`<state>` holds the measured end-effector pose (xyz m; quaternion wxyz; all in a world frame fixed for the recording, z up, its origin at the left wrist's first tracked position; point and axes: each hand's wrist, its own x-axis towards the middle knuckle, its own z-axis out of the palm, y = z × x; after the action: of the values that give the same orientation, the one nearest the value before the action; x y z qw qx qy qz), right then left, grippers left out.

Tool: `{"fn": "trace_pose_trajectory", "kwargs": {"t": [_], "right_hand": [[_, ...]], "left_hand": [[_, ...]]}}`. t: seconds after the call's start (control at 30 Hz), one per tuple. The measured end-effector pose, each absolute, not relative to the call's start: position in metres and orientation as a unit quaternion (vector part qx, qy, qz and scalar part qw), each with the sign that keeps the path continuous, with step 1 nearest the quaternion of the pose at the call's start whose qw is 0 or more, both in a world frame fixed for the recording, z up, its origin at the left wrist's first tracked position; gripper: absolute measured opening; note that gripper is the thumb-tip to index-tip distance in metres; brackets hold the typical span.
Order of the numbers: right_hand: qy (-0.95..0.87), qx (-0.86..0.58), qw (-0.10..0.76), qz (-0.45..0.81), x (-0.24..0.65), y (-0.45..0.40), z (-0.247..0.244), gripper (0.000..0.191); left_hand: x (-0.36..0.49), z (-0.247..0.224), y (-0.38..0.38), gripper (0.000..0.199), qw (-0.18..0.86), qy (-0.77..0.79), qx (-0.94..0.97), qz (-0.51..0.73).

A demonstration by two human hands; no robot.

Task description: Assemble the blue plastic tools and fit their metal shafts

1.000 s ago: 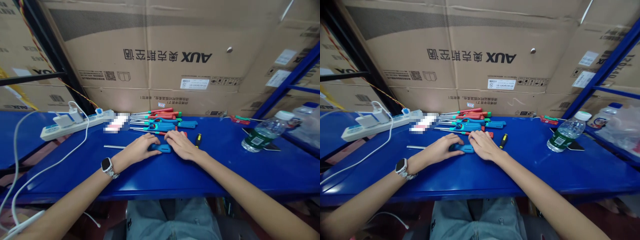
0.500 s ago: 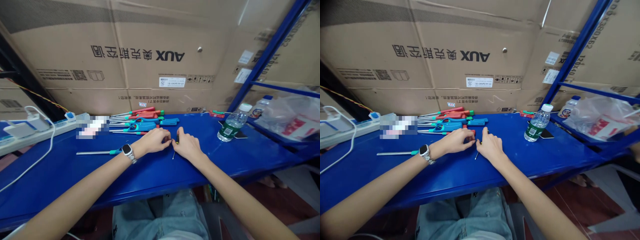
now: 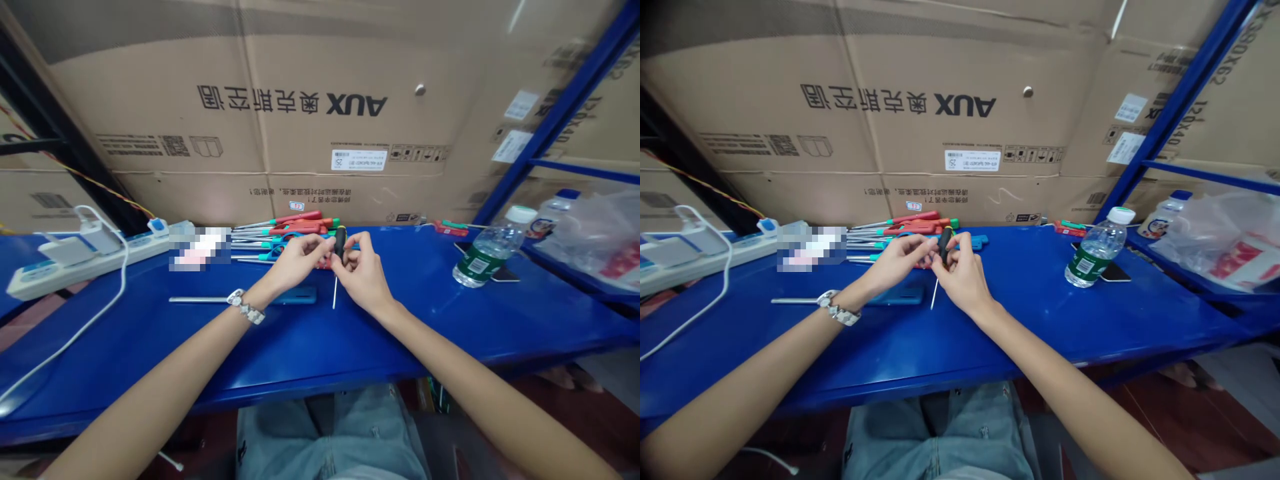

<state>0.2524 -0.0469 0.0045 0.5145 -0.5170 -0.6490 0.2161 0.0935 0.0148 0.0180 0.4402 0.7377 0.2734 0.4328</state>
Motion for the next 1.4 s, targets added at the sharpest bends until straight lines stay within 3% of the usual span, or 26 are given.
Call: {"fn": "trace_pose_trajectory", "kwargs": {"t": [0.33,0.57,0.87,1.1,1.3,1.4], "right_hand": [[-0.599,-0.381,0.542,0.449,0.181,0.013,0.011,0.060],[-0.623,-0.381,0.513,0.452,0.168,0.013,0.008,0.026],[-0.650,-0.356,0.499,0.450,0.165,0.010,-0.010,0.024],[-0.599,-0.359,0.558,0.449,0.189,0.011,0.001,0.038],[-0.551,-0.369,0.607,0.437,0.223,0.008,0.006,0.036],[-0.537,-0.367,0.615,0.446,0.231,0.005,0.007,0.031]], "left_hand": [[0.003,0.027,0.029,0.033,0.417,0.331,0.679,0.506],[-0.041,0.017,0.034,0.036,0.279,0.378,0.756,0.455],[-0.044,0.015,0.035,0.027,0.204,0.387,0.793,0.424],[-0.029,0.012,0.018,0.025,0.188,0.346,0.831,0.393],[0.004,0.001,-0.008,0.036,0.201,0.295,0.903,0.238],[0.006,-0.007,-0.005,0.031,0.206,0.307,0.906,0.206]]}}
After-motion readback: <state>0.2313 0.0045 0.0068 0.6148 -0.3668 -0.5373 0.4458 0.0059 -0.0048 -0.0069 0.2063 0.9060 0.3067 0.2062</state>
